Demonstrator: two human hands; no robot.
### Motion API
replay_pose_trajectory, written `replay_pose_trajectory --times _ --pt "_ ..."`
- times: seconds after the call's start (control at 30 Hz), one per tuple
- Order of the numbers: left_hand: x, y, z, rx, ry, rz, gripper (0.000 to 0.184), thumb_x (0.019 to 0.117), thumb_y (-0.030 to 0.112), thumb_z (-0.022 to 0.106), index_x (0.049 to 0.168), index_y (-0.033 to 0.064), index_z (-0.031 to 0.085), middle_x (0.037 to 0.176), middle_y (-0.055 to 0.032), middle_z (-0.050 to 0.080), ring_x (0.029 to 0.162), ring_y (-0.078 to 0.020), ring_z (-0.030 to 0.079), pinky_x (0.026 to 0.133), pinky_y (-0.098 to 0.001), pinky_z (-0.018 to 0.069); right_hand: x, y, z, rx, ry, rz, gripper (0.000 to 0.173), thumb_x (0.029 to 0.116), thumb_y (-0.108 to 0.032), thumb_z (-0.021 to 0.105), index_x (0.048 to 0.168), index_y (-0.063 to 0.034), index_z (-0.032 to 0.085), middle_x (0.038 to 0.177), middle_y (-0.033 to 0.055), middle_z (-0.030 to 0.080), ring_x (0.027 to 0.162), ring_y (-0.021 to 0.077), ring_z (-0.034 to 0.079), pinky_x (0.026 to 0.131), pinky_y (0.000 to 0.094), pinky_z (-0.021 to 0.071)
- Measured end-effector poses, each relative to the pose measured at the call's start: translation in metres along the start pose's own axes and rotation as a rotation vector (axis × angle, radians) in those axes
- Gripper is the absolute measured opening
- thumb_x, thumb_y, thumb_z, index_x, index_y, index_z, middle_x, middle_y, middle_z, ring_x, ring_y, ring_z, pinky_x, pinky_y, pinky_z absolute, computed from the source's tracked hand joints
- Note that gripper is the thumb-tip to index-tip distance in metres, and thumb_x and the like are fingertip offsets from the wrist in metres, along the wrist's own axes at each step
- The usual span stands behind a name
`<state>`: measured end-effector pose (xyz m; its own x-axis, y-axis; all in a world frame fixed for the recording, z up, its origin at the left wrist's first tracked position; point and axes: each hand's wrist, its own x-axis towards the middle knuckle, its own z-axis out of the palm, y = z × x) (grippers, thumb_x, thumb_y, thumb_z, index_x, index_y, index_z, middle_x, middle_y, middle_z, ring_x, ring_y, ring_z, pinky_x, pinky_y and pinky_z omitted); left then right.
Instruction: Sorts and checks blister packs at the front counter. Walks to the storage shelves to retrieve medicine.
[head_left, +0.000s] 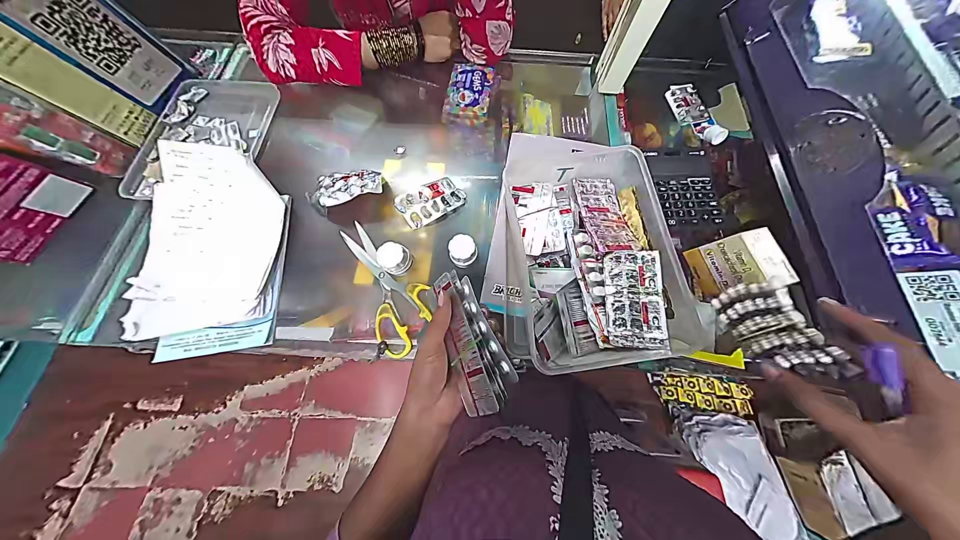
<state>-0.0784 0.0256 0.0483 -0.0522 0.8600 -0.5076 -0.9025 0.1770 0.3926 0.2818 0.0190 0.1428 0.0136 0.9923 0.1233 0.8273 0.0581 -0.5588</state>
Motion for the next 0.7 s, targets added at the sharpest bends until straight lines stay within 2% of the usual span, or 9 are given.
replay_pose_trajectory --times 0.03,0.1,0.17,0.23,0.3,0.4,0.5,0.6,0.7 --pt "0.004 0.0 0.0 -0.03 -0.018 0.003 0.048 0.1104 0.041 0.028 0.099 0.0069 0.059 0.079 -0.0073 0.067 0.071 -0.0163 0.071 0.063 -0.0313 0.0625 -0.004 0.001 0.006 -0.053 -0.008 0.02 0.084 0.0809 -0.034 0.08 0.146 0.006 0.047 0.121 0.0305 0.066 0.1 0.0346 0.068 0.086 0.052 0.0546" --pt "0.008 0.0 0.003 -0.059 -0.022 0.022 0.047 0.1103 0.04 0.03 0.098 0.0061 0.06 0.079 -0.0079 0.067 0.07 -0.0164 0.071 0.064 -0.0316 0.0627 -0.007 0.006 0.026 -0.159 0.022 0.026 0.083 0.0795 -0.035 0.081 0.146 0.0037 0.049 0.112 0.0311 0.07 0.087 0.0491 0.069 0.072 0.0678 0.0522" --pt "0.01 0.001 0.008 -0.034 0.015 0.045 0.048 0.1107 0.04 0.029 0.098 0.0058 0.06 0.078 -0.0087 0.068 0.069 -0.0172 0.071 0.063 -0.0324 0.0627 -0.006 0.007 0.052 -0.277 0.104 0.024 0.082 0.0807 -0.038 0.079 0.145 0.0048 0.05 0.109 0.0342 0.069 0.08 0.0569 0.067 0.064 0.0739 0.0487" --pt "0.014 0.0 0.012 -0.031 0.006 0.038 0.051 0.1098 0.045 0.029 0.099 0.0061 0.06 0.078 -0.009 0.068 0.069 -0.0184 0.072 0.064 -0.0349 0.063 -0.005 0.005 0.073 -0.346 0.172 0.039 0.077 0.0821 -0.037 0.077 0.143 0.0049 0.053 0.115 0.0357 0.066 0.081 0.0573 0.067 0.061 0.0724 0.0471" --pt "0.016 -0.003 0.012 -0.026 -0.015 0.01 0.054 0.1076 0.053 0.032 0.1 0.0068 0.06 0.079 -0.0093 0.067 0.07 -0.0196 0.071 0.065 -0.0374 0.0634 -0.004 0.007 0.078 -0.345 0.142 0.05 0.074 0.081 -0.031 0.08 0.142 0.0021 0.055 0.126 0.0336 0.063 0.087 0.0552 0.068 0.062 0.0704 0.0491" --pt "0.018 -0.006 0.01 -0.043 -0.045 -0.019 0.057 0.103 0.059 0.04 0.1 0.0073 0.062 0.079 -0.0089 0.069 0.07 -0.0196 0.072 0.065 -0.0369 0.0631 -0.003 0.006 0.063 -0.231 0.015 0.029 0.07 0.0813 -0.037 0.082 0.137 0.0003 0.061 0.13 0.0322 0.062 0.103 0.0529 0.066 0.076 0.0705 0.0515" --pt "0.018 -0.007 0.011 -0.029 -0.031 -0.034 0.062 0.104 0.062 0.029 0.099 0.0084 0.059 0.077 -0.0074 0.068 0.067 -0.0182 0.071 0.062 -0.0348 0.0623 0.006 0.001 0.034 -0.189 -0.004 -0.018 0.066 0.0881 -0.043 0.075 0.129 0.0071 0.064 0.129 0.0348 0.062 0.111 0.0538 0.064 0.088 0.0695 0.0505" --pt "0.017 -0.005 0.008 -0.03 -0.04 -0.039 0.061 0.1033 0.062 0.031 0.094 0.0115 0.063 0.075 -0.0051 0.069 0.067 -0.0161 0.071 0.063 -0.0338 0.0625 0.03 -0.016 0.02 -0.199 0.098 -0.148 0.056 0.0964 -0.039 0.067 0.126 0.0079 0.065 0.117 0.0328 0.067 0.102 0.0464 0.067 0.087 0.0599 0.0527" --pt "0.013 -0.005 0.006 -0.058 -0.062 -0.069 0.056 0.0989 0.063 0.044 0.095 0.0125 0.066 0.078 -0.0067 0.072 0.07 -0.0176 0.074 0.066 -0.0361 0.0638 0.068 -0.043 0.031 -0.178 0.117 -0.369 0.046 0.0977 -0.04 0.063 0.12 -0.0016 0.072 0.102 0.0191 0.073 0.081 0.0271 0.069 0.07 0.0426 0.0556"
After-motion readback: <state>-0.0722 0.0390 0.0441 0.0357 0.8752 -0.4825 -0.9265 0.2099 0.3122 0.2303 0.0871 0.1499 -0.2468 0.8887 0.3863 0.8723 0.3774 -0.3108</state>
